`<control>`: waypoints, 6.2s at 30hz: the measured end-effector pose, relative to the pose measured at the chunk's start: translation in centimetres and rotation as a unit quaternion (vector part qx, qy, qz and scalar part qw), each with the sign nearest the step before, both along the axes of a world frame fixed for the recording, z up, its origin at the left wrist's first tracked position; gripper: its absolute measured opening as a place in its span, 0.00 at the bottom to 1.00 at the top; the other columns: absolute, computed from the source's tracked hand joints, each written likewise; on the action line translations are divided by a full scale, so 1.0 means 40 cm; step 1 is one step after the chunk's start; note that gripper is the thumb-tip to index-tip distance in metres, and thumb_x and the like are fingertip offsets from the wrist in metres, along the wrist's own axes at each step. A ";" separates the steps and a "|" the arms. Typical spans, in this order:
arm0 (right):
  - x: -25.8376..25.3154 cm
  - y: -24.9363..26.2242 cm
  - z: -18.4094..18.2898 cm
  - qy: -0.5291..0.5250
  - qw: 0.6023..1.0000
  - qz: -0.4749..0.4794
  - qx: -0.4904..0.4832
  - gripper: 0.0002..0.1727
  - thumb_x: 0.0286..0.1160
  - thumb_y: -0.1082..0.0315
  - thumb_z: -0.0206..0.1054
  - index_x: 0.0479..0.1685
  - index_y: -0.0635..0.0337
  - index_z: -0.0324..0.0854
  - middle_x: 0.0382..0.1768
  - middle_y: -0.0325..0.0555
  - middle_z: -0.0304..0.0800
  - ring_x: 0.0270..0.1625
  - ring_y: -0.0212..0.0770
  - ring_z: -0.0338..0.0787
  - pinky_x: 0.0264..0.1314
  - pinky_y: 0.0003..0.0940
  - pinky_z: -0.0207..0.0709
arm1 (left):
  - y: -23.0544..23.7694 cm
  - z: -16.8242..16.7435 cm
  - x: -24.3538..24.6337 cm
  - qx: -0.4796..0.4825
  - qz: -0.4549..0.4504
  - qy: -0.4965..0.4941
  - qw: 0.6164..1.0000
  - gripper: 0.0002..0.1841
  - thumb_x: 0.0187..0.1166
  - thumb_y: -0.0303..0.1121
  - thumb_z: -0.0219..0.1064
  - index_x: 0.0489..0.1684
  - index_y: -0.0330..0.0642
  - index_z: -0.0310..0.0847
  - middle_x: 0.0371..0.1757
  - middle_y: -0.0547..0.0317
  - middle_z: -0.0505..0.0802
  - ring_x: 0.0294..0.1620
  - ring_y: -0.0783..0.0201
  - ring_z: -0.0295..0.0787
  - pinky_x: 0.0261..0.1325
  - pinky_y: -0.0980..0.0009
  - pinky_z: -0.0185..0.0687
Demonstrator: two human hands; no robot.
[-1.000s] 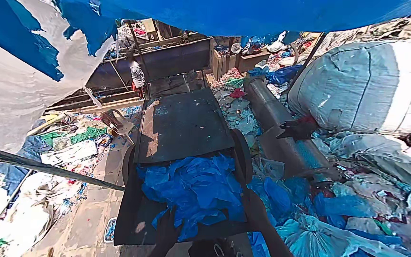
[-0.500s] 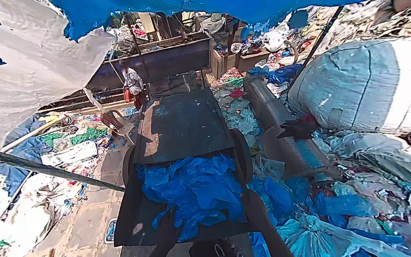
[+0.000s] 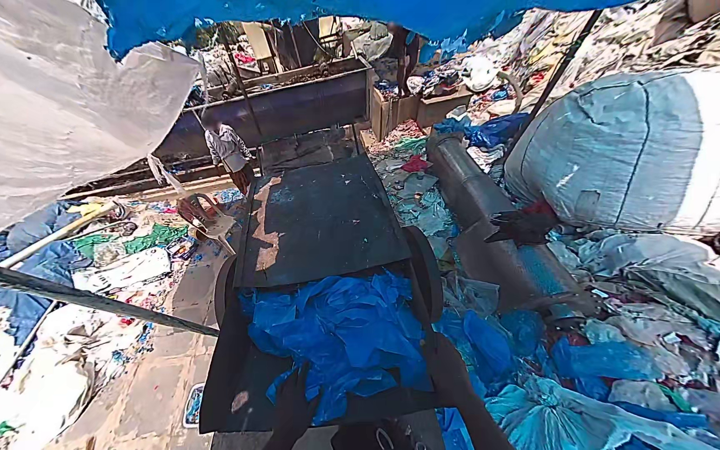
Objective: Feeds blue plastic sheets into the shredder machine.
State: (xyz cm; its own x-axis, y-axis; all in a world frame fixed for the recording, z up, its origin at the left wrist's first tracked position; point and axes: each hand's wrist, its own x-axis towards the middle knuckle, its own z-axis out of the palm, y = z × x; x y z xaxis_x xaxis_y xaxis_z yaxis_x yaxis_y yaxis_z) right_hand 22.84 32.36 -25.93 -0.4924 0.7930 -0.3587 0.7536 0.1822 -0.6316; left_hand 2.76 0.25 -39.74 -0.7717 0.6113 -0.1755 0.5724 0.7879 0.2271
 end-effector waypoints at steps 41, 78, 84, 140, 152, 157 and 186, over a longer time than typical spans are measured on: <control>0.000 -0.002 0.007 -0.005 1.000 0.012 0.002 0.24 0.90 0.54 0.58 0.71 0.63 0.77 0.60 0.61 0.87 0.63 0.57 0.88 0.67 0.57 0.77 | -0.004 -0.022 -0.005 -0.010 0.002 0.016 1.000 0.46 0.73 0.71 0.58 0.94 0.62 0.58 0.85 0.54 0.78 0.84 0.54 0.74 0.87 0.48 0.60; -0.001 -0.002 0.005 0.004 1.000 0.003 -0.002 0.24 0.88 0.56 0.61 0.71 0.65 0.77 0.59 0.62 0.87 0.61 0.58 0.88 0.66 0.57 0.78 | 0.021 0.116 0.017 -0.018 0.012 -0.070 0.997 0.45 0.77 0.62 0.63 0.95 0.54 0.55 0.88 0.46 0.72 0.88 0.48 0.67 0.89 0.46 0.54; -0.001 -0.001 0.005 0.001 1.000 0.007 -0.003 0.23 0.89 0.56 0.60 0.71 0.64 0.77 0.58 0.61 0.87 0.60 0.58 0.88 0.64 0.58 0.78 | 0.000 -0.003 0.000 -0.002 0.010 -0.002 1.000 0.46 0.73 0.69 0.61 0.93 0.59 0.59 0.85 0.52 0.77 0.85 0.52 0.73 0.87 0.47 0.59; -0.004 -0.009 0.016 -0.020 1.000 0.017 0.009 0.23 0.90 0.56 0.59 0.71 0.65 0.77 0.60 0.62 0.87 0.63 0.59 0.87 0.68 0.57 0.77 | -0.008 -0.032 -0.003 0.012 0.010 0.007 1.000 0.45 0.73 0.71 0.58 0.94 0.62 0.58 0.85 0.51 0.77 0.83 0.51 0.74 0.87 0.46 0.59; -0.002 -0.011 0.011 -0.013 1.000 0.014 0.009 0.24 0.90 0.56 0.59 0.74 0.64 0.76 0.61 0.61 0.88 0.65 0.58 0.87 0.69 0.58 0.76 | -0.003 -0.017 -0.003 0.006 0.017 -0.022 1.000 0.46 0.74 0.71 0.58 0.95 0.63 0.55 0.87 0.52 0.75 0.86 0.51 0.70 0.89 0.45 0.55; -0.001 -0.009 0.003 -0.003 1.000 0.009 0.013 0.23 0.89 0.57 0.60 0.72 0.64 0.77 0.58 0.60 0.89 0.62 0.58 0.88 0.66 0.58 0.78 | -0.005 -0.026 -0.003 0.023 0.016 -0.021 0.999 0.46 0.74 0.69 0.59 0.94 0.62 0.56 0.87 0.51 0.75 0.86 0.50 0.71 0.88 0.44 0.55; 0.000 -0.014 -0.007 0.000 1.000 0.000 0.017 0.23 0.88 0.57 0.62 0.70 0.66 0.77 0.54 0.62 0.89 0.58 0.60 0.89 0.62 0.61 0.78 | 0.006 0.125 0.012 -0.003 0.020 -0.109 0.994 0.45 0.77 0.63 0.63 0.95 0.60 0.53 0.90 0.47 0.69 0.90 0.48 0.63 0.91 0.46 0.50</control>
